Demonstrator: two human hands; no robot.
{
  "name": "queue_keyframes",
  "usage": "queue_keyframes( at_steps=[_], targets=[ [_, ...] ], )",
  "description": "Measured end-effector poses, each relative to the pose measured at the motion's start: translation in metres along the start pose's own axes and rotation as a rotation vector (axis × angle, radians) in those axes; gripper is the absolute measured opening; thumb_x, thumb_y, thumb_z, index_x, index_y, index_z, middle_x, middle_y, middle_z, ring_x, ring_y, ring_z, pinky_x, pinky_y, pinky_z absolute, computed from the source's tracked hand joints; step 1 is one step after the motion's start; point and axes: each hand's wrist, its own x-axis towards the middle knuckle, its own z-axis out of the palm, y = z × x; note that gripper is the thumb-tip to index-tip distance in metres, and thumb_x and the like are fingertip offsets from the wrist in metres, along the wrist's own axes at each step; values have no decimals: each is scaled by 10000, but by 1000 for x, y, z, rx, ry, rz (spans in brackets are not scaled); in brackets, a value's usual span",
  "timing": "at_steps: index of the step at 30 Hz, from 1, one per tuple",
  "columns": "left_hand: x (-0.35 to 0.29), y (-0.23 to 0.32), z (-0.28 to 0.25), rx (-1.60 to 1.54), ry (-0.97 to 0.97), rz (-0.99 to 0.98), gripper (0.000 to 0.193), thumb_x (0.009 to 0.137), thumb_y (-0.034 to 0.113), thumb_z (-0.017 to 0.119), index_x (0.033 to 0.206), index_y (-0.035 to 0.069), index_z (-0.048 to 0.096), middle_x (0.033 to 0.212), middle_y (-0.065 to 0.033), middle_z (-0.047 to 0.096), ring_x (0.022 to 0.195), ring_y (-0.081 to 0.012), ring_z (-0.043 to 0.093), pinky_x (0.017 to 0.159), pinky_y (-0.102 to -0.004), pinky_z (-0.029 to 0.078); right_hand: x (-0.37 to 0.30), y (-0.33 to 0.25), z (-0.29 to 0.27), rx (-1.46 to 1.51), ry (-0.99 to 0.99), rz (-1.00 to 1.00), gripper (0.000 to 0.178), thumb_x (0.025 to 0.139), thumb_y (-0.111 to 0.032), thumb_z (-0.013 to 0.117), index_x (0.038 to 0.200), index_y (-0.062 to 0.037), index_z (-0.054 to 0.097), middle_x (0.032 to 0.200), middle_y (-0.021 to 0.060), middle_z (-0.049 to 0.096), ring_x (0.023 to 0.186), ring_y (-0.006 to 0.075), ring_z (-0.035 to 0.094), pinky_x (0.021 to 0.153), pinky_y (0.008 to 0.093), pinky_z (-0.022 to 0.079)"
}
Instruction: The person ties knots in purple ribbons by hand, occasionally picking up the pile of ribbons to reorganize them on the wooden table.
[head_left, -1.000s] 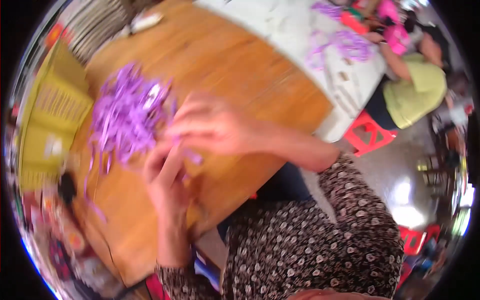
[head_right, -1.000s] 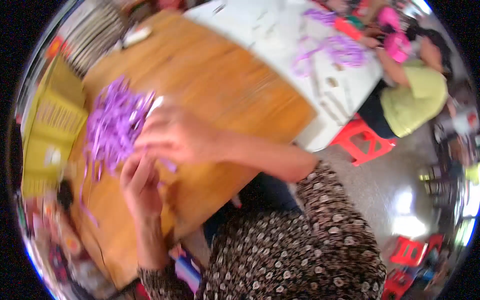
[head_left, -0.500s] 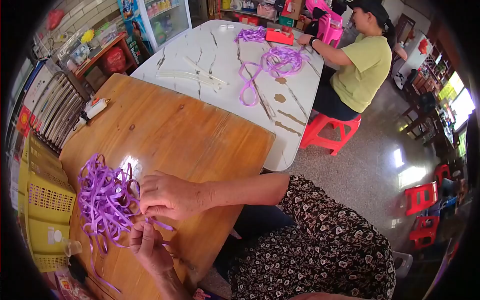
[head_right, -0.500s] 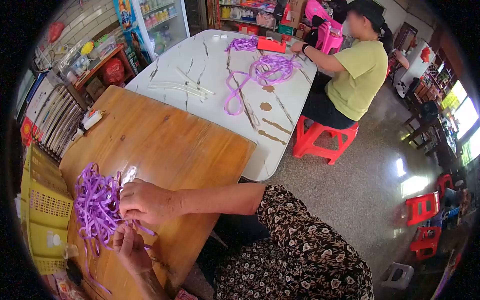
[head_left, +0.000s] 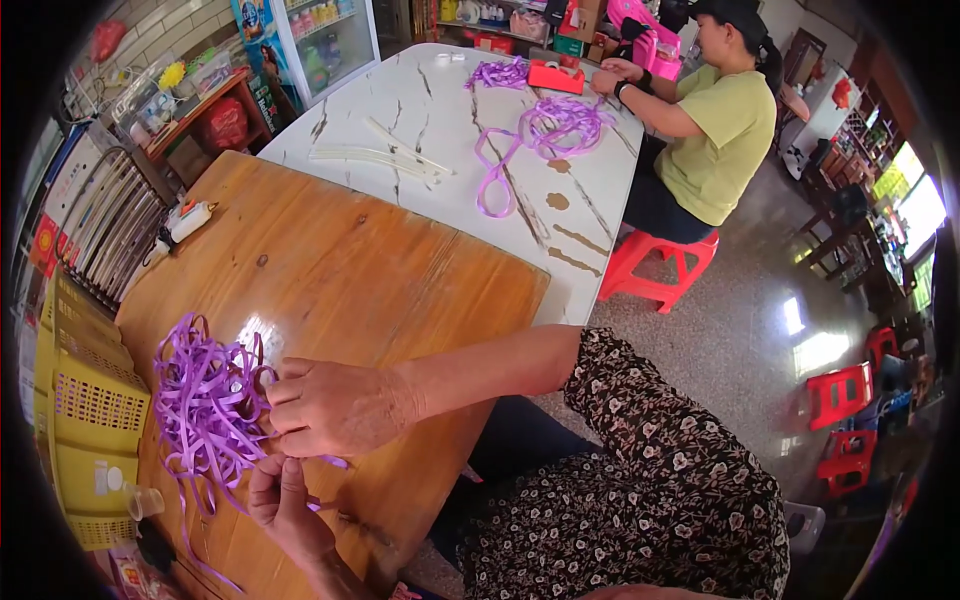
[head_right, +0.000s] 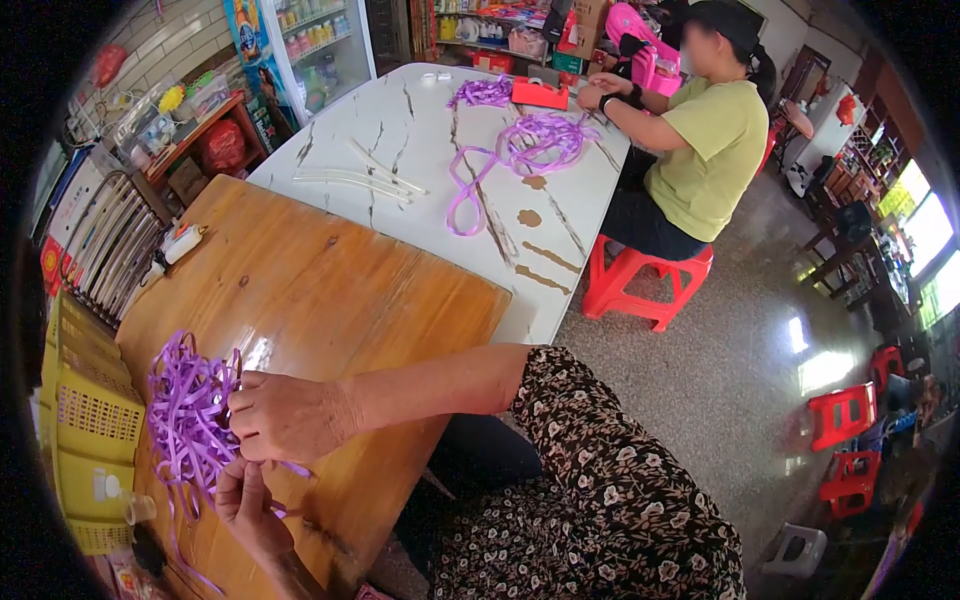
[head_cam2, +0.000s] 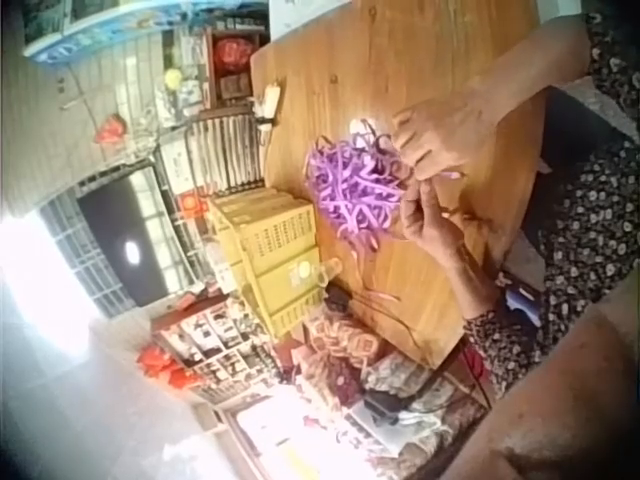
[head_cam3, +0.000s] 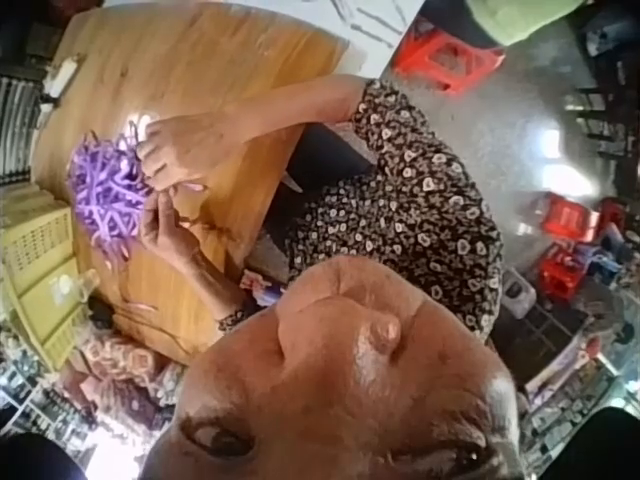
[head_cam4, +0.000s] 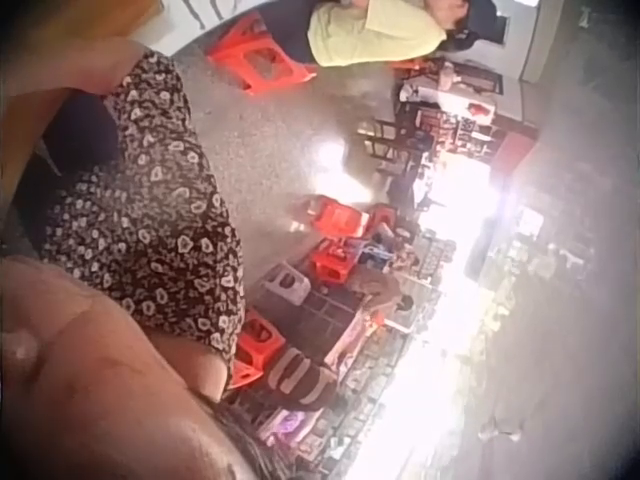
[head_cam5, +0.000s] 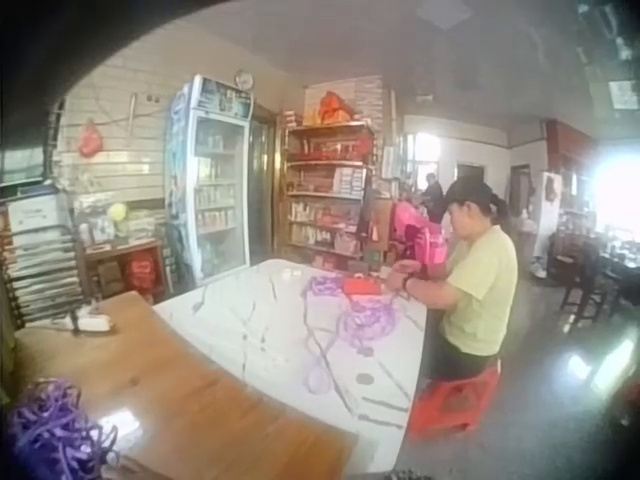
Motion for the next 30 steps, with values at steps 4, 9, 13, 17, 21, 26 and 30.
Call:
queue_keyframes(
  at_steps=[4,9,13,17,21,26,30],
  targets=[
    [2,-3,-5,94,74,117,60,827,101,601,840,43,614,630,65,500,485,1,345,363,-148,280,-4,2,3,-24,-9,16,136,671,-211,611,702,-93,550,734,16,472,778,186,478,695,350,375],
    [0,-2,-7,148,69,204,30,806,63,632,811,55,603,729,39,544,584,-19,421,400,-142,289,-8,5,-2,45,50,64,150,677,-228,649,710,-114,558,722,4,471,774,184,479,705,342,372],
    [1,1,-3,144,103,154,28,804,58,632,811,55,606,731,39,541,590,-24,421,410,-147,286,-10,6,4,44,54,92,158,684,-241,654,720,-119,560,724,-9,474,775,179,480,709,340,371],
    [1,0,-2,127,119,127,26,804,61,633,808,54,609,726,44,535,590,-26,415,414,-154,268,-5,2,4,111,80,134,172,677,-247,655,778,-122,593,729,-19,483,780,171,484,719,341,374],
    [2,-6,-4,180,49,192,40,828,83,596,833,44,609,738,26,575,541,-11,434,362,-139,301,-11,5,11,57,53,94,202,683,-246,640,849,-132,631,731,-19,491,774,174,490,723,344,377],
    [1,-2,-1,153,94,166,34,788,57,643,780,45,612,704,50,515,597,-24,402,440,-163,244,-15,9,14,42,120,53,132,665,-224,627,743,-132,577,702,-19,493,767,173,495,702,343,373],
    [0,-4,-2,187,104,225,32,780,45,643,784,35,614,699,50,513,597,-26,394,455,-176,226,-16,13,13,89,125,47,131,632,-190,626,635,-128,511,688,-15,504,780,171,506,684,341,368]
  ],
)
